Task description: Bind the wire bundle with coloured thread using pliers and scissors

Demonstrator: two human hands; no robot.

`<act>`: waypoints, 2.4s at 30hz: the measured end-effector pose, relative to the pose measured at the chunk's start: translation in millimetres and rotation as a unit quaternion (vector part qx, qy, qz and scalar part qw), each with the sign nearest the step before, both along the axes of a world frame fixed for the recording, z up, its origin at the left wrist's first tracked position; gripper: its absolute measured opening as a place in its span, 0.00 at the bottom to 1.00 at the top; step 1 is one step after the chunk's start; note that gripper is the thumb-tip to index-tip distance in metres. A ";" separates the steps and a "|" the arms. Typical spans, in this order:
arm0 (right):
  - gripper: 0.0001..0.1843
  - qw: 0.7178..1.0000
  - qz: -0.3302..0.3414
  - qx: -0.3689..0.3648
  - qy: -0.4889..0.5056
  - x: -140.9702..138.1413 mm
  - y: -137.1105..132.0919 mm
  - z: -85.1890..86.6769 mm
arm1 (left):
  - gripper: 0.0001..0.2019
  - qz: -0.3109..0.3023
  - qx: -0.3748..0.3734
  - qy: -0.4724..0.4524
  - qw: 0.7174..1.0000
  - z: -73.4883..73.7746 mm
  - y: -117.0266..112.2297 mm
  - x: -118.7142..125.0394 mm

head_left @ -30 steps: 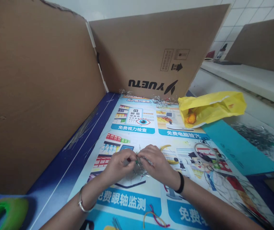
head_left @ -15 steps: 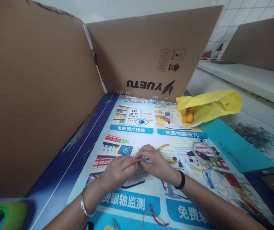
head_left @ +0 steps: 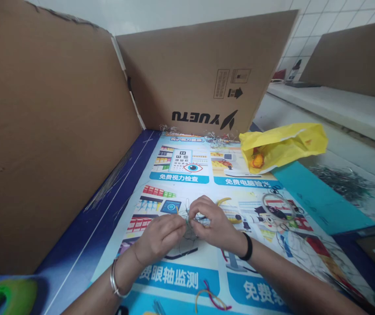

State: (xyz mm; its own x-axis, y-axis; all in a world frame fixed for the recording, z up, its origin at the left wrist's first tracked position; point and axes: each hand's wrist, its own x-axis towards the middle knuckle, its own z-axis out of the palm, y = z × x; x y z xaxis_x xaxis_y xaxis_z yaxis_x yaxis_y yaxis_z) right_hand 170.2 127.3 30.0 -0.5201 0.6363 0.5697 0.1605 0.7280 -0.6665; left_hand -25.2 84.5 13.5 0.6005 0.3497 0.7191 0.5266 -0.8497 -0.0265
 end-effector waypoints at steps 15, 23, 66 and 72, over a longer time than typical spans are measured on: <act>0.12 0.996 0.030 0.069 -0.043 0.2 5.0 -3.5 | 0.08 0.001 -0.010 0.005 1.000 -0.5 0.7 0.0; 0.08 0.990 0.028 0.129 -0.049 0.3 3.6 0.4 | 0.09 0.003 -0.020 0.004 1.000 0.3 -0.7 -0.6; 0.09 0.994 -0.018 -0.109 0.012 1.8 0.9 -3.6 | 0.05 -0.028 -0.549 -0.313 0.774 22.1 -4.2 12.6; 0.08 0.998 -0.023 -0.051 -0.005 -1.2 -4.7 0.1 | 0.07 0.017 -0.580 -0.320 0.749 25.2 -2.4 13.1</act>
State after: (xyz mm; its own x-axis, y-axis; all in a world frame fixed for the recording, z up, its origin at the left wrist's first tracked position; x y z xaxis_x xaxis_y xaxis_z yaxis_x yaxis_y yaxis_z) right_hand 169.0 122.7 30.1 -0.4944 0.7145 0.4950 0.2004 0.6478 -0.7350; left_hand -12.0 82.1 38.7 0.2390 0.9694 0.0567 0.1393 -0.0920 0.9860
